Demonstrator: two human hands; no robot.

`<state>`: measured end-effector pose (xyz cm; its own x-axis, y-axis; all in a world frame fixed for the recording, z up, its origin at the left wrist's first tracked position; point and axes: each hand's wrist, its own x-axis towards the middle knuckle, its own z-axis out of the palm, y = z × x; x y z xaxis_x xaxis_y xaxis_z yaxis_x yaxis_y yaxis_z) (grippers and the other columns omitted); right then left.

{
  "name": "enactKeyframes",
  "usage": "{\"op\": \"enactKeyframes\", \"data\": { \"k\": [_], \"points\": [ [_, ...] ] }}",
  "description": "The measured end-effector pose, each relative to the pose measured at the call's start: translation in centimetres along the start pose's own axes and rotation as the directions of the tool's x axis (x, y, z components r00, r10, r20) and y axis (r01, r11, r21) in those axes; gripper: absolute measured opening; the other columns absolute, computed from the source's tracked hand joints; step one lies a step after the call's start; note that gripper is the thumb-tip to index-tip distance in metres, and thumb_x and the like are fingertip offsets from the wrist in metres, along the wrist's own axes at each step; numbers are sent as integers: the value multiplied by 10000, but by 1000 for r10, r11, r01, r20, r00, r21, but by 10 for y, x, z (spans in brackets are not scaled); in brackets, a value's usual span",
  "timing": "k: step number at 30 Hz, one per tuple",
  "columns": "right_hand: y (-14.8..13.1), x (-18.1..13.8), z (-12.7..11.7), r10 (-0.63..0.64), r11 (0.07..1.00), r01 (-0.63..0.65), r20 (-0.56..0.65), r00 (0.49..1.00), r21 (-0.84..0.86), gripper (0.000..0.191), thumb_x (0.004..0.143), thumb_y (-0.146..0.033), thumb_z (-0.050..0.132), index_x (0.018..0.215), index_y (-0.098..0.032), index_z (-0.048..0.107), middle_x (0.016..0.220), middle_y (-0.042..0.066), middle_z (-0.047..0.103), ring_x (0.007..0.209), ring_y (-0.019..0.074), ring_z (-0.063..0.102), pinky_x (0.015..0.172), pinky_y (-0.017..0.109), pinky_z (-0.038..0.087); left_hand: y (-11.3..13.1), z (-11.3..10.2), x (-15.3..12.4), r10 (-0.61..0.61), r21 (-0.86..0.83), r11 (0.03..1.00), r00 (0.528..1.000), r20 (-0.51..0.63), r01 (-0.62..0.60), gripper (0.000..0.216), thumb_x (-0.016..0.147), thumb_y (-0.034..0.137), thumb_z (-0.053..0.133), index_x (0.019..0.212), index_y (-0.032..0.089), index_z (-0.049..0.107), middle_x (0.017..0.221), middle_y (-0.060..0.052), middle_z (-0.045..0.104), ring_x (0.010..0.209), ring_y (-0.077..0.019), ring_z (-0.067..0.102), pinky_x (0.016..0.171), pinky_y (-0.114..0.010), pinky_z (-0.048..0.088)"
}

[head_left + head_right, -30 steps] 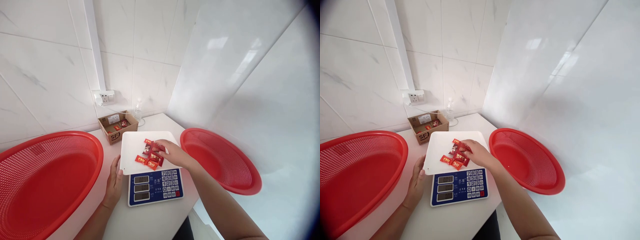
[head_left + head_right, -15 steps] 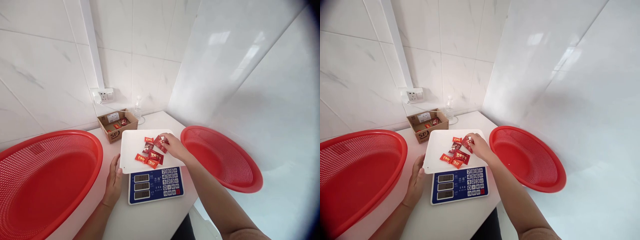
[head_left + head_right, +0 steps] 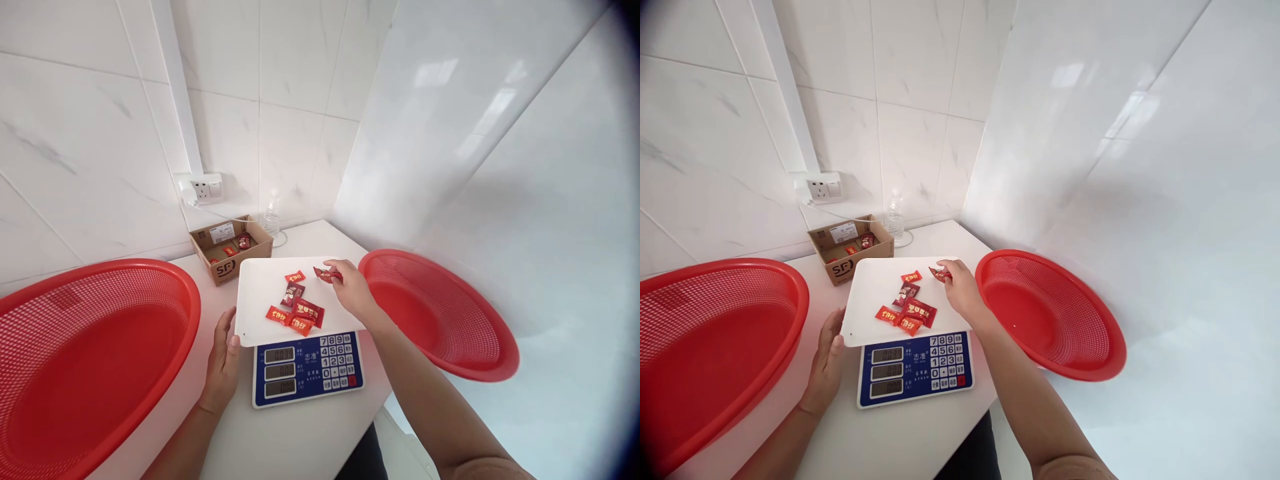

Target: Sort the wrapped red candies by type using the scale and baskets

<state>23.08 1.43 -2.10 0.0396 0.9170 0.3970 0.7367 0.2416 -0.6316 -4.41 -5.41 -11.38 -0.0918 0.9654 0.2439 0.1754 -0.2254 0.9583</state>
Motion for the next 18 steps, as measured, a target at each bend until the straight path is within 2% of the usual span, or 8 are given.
{"op": "enactKeyframes", "data": {
  "k": [5,8,12,15,18],
  "points": [
    [2,0,2,-1,999,1,-1,1000,43,437,756,-23,382,1062,-236,609,1059,42,601,946,159,595,869,344,490,2,1,1,24,-7,1000,1000,-13,-24,532,901,505,357,1375,265,338,1461,-79,372,1357,-248,328,1076,-420,356],
    [-3,-3,1,-18,1000,17,59,998,7,455,720,11,380,1034,-218,616,1072,47,622,1005,170,577,895,361,474,4,1,1,31,-13,999,999,-9,-31,534,899,514,352,1371,263,343,1452,-77,386,1355,-248,332,1076,-417,359],
    [-22,-13,-6,-96,990,117,223,970,-80,385,736,-20,445,1011,-212,634,1059,47,657,1082,204,534,941,398,434,5,0,0,16,-3,1000,1000,-2,-16,535,899,519,348,1375,276,336,1460,-64,376,1364,-244,316,1081,-410,355],
    [-36,-21,-10,-97,985,148,407,908,-94,311,797,-177,538,1094,-208,625,1084,61,665,1091,237,527,949,429,417,5,0,-1,17,3,1000,1000,3,-17,537,898,520,351,1376,277,336,1459,-62,376,1364,-247,314,1076,-411,362],
    [-42,-27,-11,-76,986,139,505,860,-88,363,806,-290,584,1162,-224,605,1134,66,651,1107,256,518,937,428,420,5,1,0,25,-3,1000,1000,0,-25,537,899,514,355,1374,265,342,1454,-71,381,1363,-251,315,1072,-417,367]
  ]
}}
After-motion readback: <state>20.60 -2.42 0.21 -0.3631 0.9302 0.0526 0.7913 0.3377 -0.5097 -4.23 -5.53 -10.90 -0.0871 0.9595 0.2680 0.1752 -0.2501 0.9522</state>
